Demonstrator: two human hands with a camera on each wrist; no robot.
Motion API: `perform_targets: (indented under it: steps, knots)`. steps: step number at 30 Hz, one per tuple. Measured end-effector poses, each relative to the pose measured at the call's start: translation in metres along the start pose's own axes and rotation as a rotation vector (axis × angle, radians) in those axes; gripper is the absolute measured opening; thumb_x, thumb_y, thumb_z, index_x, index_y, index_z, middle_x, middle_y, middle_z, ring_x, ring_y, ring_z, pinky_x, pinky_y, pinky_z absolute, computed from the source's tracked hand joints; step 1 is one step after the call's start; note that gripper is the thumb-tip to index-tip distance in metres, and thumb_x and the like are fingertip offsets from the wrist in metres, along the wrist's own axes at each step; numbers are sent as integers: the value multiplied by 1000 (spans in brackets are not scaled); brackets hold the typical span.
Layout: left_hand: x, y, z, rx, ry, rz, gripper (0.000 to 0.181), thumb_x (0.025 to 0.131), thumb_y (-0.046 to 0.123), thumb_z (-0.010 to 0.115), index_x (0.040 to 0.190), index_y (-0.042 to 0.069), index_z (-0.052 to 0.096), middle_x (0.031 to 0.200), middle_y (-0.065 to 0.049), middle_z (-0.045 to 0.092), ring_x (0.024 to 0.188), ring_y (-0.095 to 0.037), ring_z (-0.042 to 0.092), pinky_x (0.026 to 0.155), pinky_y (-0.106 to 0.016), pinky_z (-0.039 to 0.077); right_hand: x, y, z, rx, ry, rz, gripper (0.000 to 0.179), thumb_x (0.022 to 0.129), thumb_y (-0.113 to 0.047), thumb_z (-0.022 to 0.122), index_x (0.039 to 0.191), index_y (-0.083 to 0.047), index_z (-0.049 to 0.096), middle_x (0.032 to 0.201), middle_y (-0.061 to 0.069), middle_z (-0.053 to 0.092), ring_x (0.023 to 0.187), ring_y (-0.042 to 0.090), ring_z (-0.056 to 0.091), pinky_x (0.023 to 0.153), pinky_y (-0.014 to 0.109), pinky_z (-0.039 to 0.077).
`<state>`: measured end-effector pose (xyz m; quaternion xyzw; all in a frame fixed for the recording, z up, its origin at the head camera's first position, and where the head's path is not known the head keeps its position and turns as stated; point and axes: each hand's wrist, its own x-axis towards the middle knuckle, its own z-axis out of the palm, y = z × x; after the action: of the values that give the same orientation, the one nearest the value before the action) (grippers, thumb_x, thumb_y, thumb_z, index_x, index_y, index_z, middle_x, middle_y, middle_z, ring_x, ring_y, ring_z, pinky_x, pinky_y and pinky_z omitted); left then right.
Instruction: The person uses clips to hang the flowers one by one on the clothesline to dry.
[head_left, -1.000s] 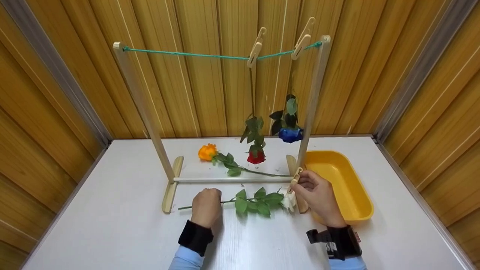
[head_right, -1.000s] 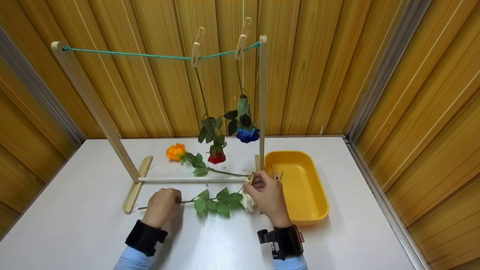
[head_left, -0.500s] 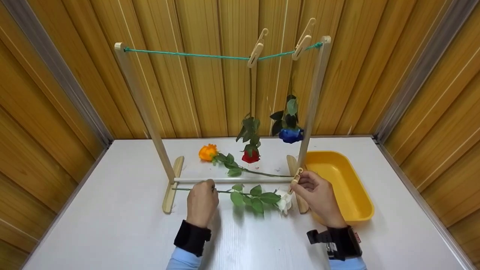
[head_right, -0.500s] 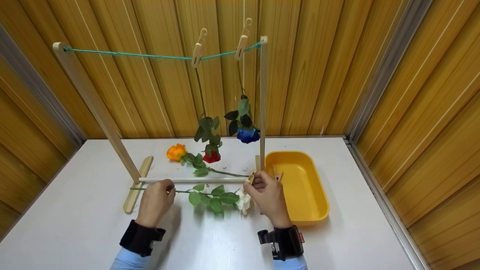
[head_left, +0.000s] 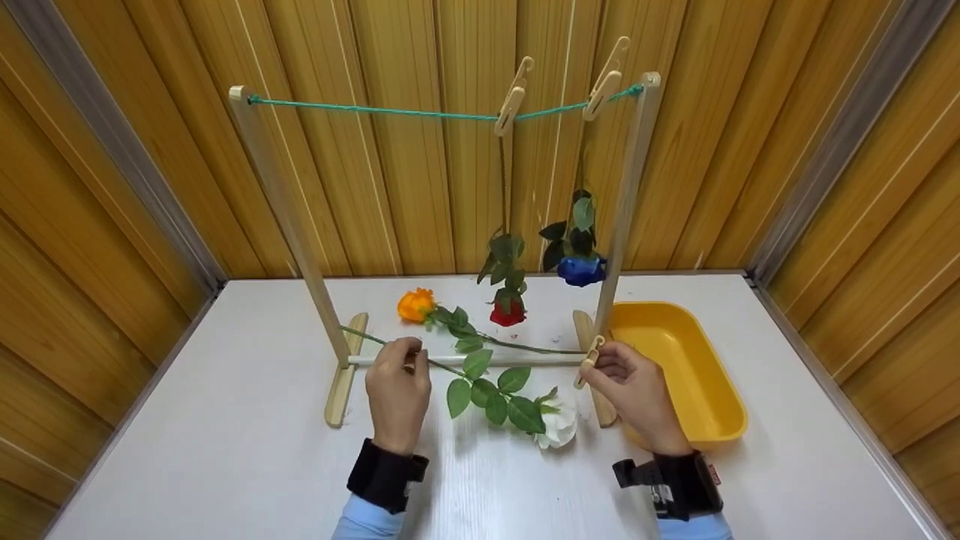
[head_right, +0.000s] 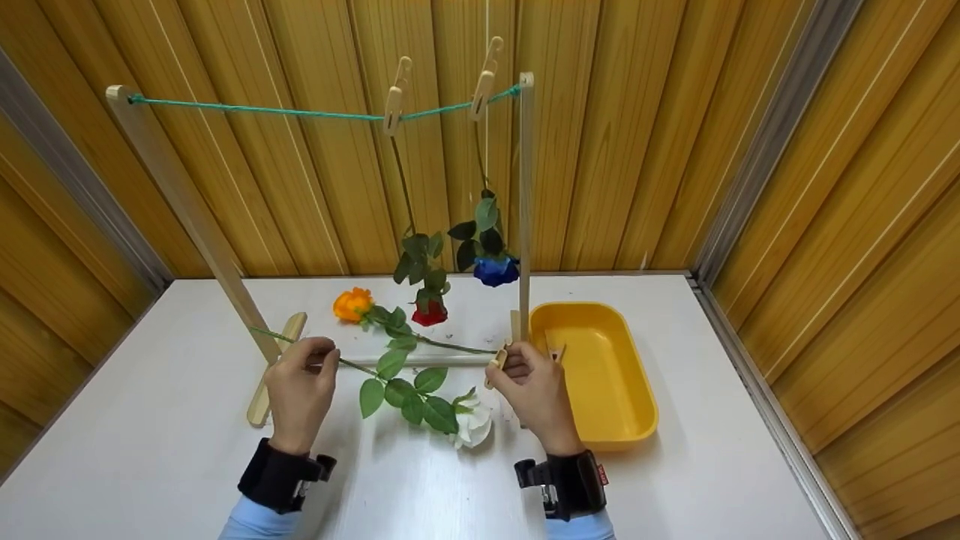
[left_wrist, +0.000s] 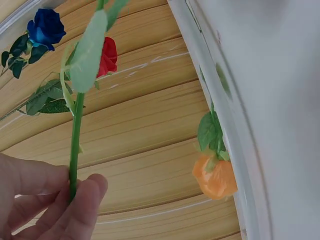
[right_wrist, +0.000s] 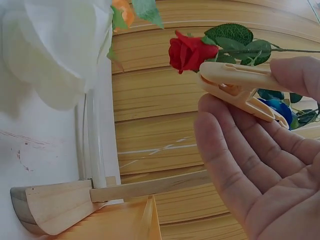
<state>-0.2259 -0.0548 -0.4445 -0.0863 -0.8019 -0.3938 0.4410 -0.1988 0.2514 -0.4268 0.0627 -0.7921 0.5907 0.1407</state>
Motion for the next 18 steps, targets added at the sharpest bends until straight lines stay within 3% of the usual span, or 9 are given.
perform_targets:
  steps: [4, 10, 15, 18]
  knots:
    - [3, 2, -1, -108, 85, -33, 20, 79, -17, 75, 88, 0, 69, 83, -11, 67, 72, -23, 68, 58, -30, 57, -1, 0, 0, 10, -11, -11, 19, 91, 1, 76, 109, 2, 70, 95, 13, 72, 86, 14, 69, 81, 20, 57]
    - [6, 8, -4, -261, 179, -131, 25, 77, -19, 76, 87, -3, 60, 81, -12, 61, 72, -21, 63, 63, -19, 54, -1, 0, 1, 6, -19, -23, 19, 91, 0, 76, 109, 1, 70, 96, 12, 72, 86, 15, 69, 81, 20, 57]
    - [9, 14, -9, -431, 204, -237, 31, 79, -18, 77, 94, -10, 51, 84, -17, 56, 76, -15, 64, 72, -16, 55, -1, 0, 1, -2, -21, -20, 19, 91, 0, 76, 110, 2, 70, 96, 12, 72, 86, 14, 69, 81, 19, 57]
    - [13, 16, -11, -559, 190, -299, 35, 82, -19, 74, 104, -12, 47, 94, -20, 54, 81, -12, 66, 75, -19, 57, -1, -1, 2, -3, -24, -23, 19, 92, -1, 76, 110, 2, 70, 96, 12, 72, 86, 15, 69, 81, 19, 57]
